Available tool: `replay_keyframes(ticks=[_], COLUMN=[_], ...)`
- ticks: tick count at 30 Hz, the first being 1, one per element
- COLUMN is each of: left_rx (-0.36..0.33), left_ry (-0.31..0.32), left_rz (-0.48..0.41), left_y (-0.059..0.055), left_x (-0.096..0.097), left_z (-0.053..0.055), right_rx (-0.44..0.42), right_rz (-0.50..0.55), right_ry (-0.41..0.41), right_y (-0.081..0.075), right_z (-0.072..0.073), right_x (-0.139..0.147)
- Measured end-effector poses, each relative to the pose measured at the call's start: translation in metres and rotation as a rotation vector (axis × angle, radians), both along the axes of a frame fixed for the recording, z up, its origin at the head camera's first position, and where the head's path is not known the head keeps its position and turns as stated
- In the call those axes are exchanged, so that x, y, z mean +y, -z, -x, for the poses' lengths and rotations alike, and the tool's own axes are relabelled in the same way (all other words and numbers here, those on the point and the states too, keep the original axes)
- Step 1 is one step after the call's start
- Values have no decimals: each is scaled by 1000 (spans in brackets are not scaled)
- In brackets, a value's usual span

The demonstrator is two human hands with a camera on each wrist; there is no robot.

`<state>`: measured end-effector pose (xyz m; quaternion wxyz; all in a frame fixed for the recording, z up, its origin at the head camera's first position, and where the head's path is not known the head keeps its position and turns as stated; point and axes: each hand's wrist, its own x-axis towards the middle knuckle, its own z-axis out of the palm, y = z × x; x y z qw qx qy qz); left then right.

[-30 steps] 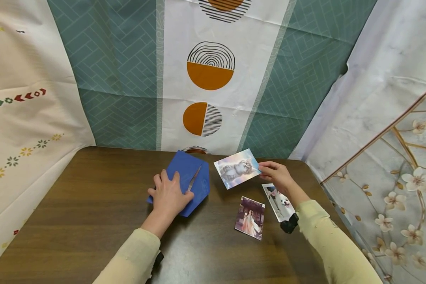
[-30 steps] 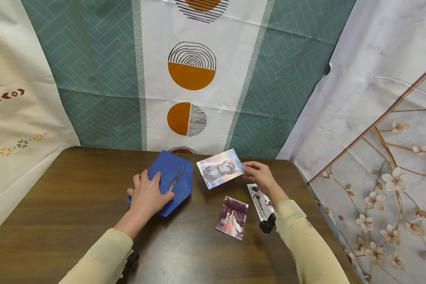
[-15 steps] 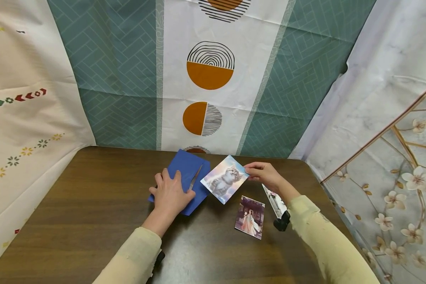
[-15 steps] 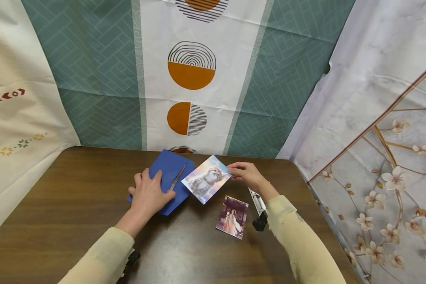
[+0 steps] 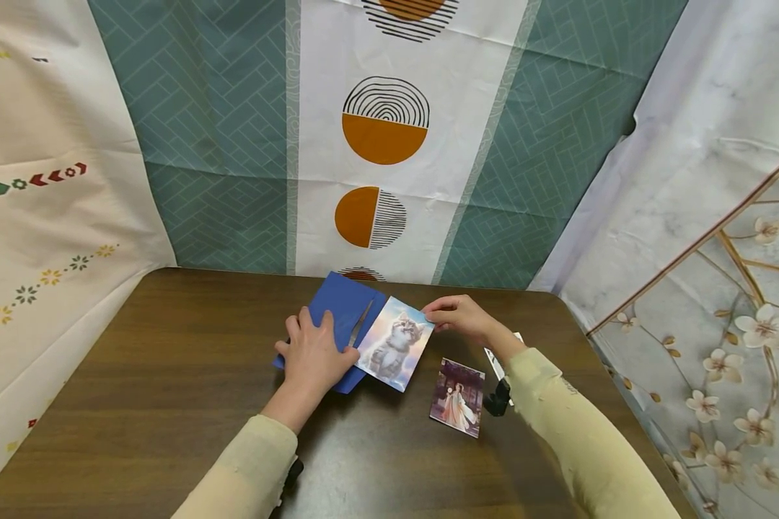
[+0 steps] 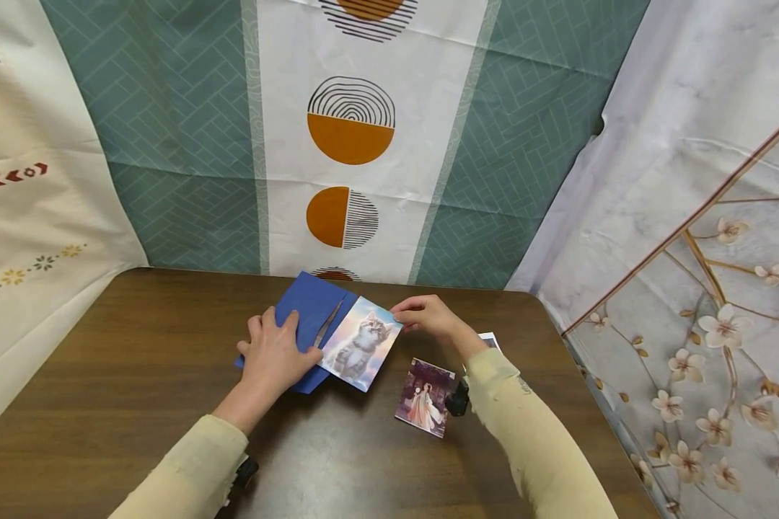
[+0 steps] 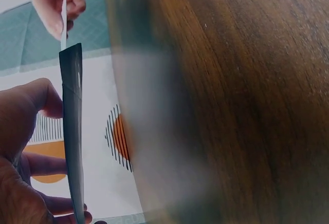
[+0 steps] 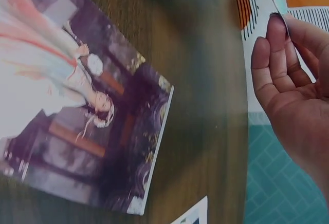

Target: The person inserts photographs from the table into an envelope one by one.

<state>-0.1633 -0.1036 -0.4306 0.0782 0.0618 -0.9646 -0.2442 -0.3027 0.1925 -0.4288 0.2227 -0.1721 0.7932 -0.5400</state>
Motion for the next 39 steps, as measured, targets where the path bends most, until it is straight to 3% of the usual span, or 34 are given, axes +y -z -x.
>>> replay_keyframes(ticks=[16,30,39], left_rx=[-9,-16,-11], left_ry=[8,8,5], left_rz=[-11,-21,-16], left_y=[0,-1,-1], left_x=[2,3,6], left_z=[1,1,0], right_rx=[12,33,94], right_rz=[-82,-65,-44], right_ry=[-56,-63,5], right_y=[-1,-1,-1], right_z=[0,-2,-3], right_x=[-33,-41,-50])
